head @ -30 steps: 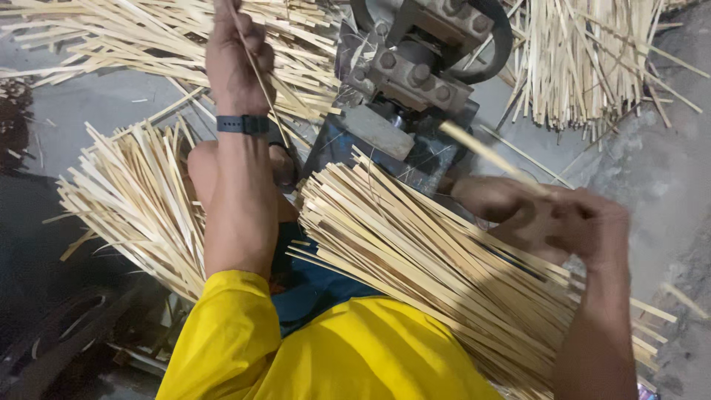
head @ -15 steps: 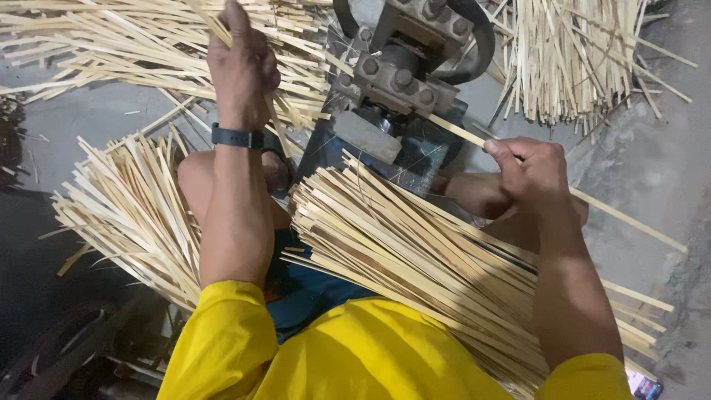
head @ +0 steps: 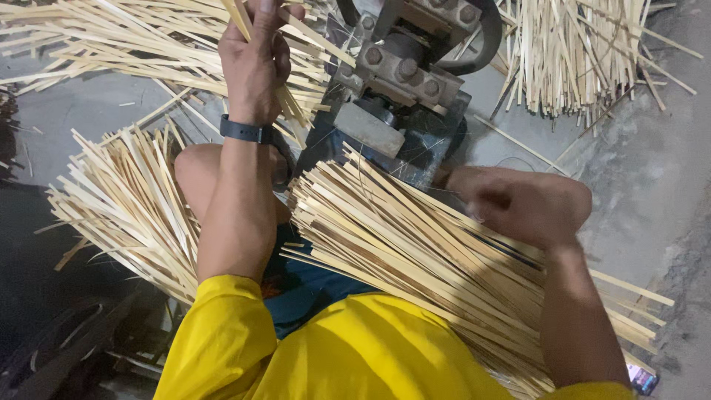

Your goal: The person sits on the floor and feeds long bamboo strips into a splitting machine. They hold a bundle of strips in the left hand and guide each strip through the machine with the right hand, producing thinner strips that accumulate on the floor.

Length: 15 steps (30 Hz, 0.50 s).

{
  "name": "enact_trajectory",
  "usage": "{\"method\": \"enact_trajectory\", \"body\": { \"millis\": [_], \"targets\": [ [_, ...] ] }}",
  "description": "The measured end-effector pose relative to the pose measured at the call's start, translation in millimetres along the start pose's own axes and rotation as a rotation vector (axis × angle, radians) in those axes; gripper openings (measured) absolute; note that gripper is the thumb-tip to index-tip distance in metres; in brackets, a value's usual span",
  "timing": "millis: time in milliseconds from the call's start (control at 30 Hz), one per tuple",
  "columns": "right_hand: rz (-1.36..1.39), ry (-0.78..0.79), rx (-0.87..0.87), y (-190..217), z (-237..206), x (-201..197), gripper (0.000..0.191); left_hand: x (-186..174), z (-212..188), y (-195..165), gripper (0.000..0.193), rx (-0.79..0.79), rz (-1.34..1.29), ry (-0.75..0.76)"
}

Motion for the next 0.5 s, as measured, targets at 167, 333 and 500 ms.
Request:
{"method": "enact_trajectory", "body": {
  "millis": [167, 333, 500],
  "targets": [
    [-0.002, 0.114, 0.259, -33.8, -17.5, 24.2, 0.024, -20.9, 2.3, 11.6, 0.027, 0.061, -0.062, -0.050],
    [0.201, -0.084, 0.312, -48.5, -31.1, 4.9, 0.021, -55.8, 10.1, 7.8, 0.029, 0.027, -0.053, -0.299],
    [0.150, -0.214, 0.284, -62.3, -40.5, -39.7, 0.022, -54.5, 9.5, 1.3, 0.035, 0.026, -0.188, -0.342]
  ]
}}
Point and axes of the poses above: each hand's wrist, its own z-axis towards the middle knuckle, its own x-axis out of the palm, y = z × x, the point moved 4 cm from there along z, towards the middle knuckle, and after that the axes turned 8 degrees about x, right-handed, at the moved point
